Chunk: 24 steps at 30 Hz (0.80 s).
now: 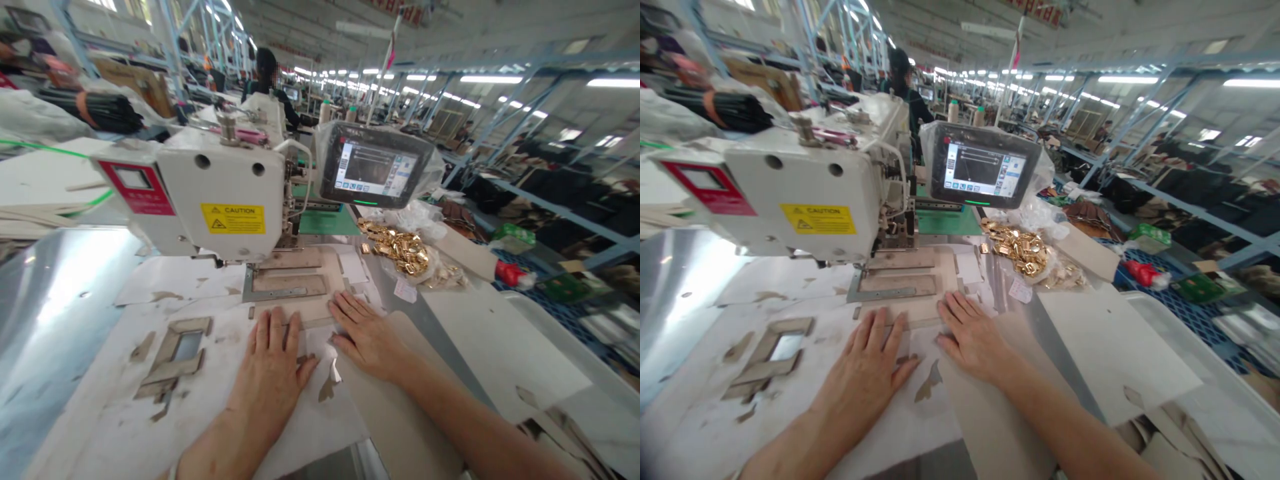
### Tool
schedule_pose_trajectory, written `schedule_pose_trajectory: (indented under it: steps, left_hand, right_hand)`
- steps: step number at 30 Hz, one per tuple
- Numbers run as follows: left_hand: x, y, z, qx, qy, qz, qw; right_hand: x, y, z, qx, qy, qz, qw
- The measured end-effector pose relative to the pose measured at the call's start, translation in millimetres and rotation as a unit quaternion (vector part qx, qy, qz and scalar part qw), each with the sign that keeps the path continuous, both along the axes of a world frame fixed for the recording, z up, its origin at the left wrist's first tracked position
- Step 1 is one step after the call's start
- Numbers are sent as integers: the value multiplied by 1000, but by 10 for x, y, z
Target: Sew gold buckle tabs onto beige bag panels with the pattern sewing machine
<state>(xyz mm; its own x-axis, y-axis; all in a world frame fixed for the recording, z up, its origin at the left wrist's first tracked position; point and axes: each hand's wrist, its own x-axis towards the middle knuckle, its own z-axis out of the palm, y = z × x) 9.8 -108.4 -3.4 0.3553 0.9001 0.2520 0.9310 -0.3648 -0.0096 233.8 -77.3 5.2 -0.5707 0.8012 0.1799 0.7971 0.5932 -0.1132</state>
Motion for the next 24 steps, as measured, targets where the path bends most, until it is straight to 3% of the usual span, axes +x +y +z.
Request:
schedule_pose_trajectory:
  steps: [12, 20, 24]
  left_hand:
    - [-105, 96, 79, -4, 12, -52, 999]
    - [-123, 92, 33, 6, 11, -65, 998]
    - [-153, 105, -32, 11, 17, -70, 997]
  right_hand:
    - [2, -80, 43, 2, 14, -4, 1000]
    - [-50, -108, 51, 0, 13, -18, 1000]
    - [42, -16, 159, -23, 40, -6, 999]
